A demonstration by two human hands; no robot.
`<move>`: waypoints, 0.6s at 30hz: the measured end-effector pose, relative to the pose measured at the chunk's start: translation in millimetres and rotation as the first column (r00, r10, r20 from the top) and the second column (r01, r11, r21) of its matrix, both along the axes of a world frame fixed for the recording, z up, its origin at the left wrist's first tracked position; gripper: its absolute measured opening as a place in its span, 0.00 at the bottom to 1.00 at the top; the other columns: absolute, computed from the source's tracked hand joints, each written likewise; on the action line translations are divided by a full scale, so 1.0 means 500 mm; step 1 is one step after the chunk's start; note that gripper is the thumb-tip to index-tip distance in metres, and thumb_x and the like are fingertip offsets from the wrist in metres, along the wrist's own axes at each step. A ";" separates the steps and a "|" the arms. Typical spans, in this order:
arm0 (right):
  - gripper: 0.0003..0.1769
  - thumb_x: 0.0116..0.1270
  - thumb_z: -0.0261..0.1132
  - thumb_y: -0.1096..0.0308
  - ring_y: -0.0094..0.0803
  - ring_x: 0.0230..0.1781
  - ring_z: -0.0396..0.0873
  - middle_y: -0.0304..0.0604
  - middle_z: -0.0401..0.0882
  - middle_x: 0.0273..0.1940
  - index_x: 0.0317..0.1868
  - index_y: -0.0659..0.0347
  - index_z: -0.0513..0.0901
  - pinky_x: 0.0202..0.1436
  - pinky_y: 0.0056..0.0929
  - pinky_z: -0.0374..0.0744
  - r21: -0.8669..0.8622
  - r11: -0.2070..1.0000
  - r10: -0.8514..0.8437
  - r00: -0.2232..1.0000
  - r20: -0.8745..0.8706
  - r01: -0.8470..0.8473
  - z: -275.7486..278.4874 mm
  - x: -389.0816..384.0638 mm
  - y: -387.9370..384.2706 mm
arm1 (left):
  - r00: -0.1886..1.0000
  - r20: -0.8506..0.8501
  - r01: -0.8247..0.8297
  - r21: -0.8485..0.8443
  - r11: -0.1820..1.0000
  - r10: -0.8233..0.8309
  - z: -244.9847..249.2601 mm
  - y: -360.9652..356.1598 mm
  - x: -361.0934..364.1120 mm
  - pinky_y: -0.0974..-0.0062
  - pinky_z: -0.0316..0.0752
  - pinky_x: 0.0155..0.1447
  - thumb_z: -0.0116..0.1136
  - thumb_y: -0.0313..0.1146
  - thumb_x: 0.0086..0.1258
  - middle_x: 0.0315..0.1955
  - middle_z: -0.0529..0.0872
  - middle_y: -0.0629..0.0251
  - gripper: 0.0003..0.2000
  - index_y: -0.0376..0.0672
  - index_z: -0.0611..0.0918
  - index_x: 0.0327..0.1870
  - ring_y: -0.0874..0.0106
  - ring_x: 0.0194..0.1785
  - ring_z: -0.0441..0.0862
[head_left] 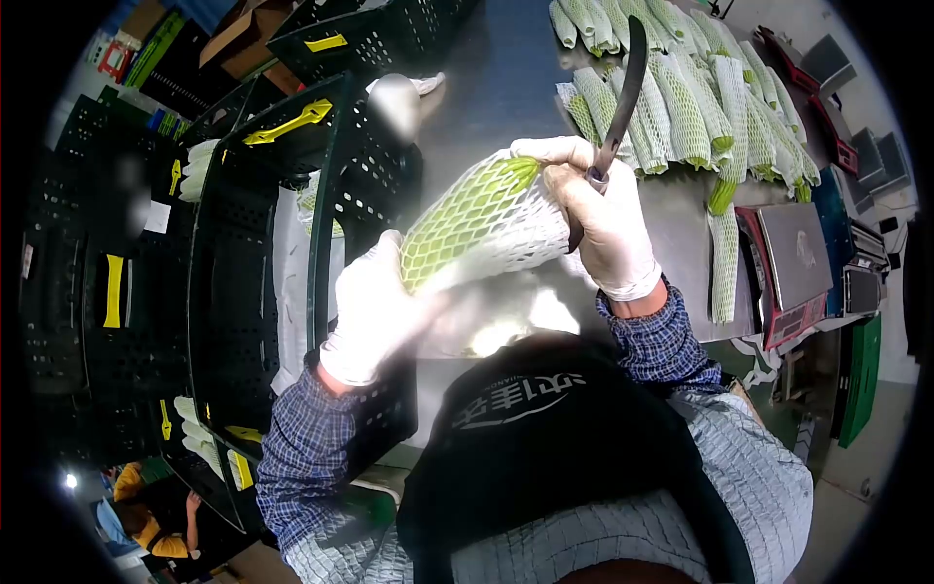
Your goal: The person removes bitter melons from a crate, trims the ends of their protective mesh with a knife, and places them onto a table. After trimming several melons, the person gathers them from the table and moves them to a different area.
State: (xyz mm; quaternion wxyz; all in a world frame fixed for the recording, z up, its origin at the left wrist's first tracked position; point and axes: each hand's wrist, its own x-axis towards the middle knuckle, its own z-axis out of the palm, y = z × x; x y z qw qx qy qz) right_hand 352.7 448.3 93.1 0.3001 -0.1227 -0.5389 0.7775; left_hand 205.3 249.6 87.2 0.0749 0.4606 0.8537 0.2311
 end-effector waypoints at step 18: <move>0.14 0.69 0.55 0.79 0.31 0.48 0.84 0.54 0.84 0.52 0.53 0.72 0.77 0.55 0.29 0.83 -0.052 0.998 -0.027 0.995 -0.101 0.022 -0.030 -0.017 -0.026 | 0.987 -0.148 -0.057 0.040 0.998 0.063 0.005 0.009 0.011 0.64 0.82 0.39 0.74 0.39 0.50 0.27 0.86 0.54 0.21 0.39 0.77 0.39 0.55 0.31 0.87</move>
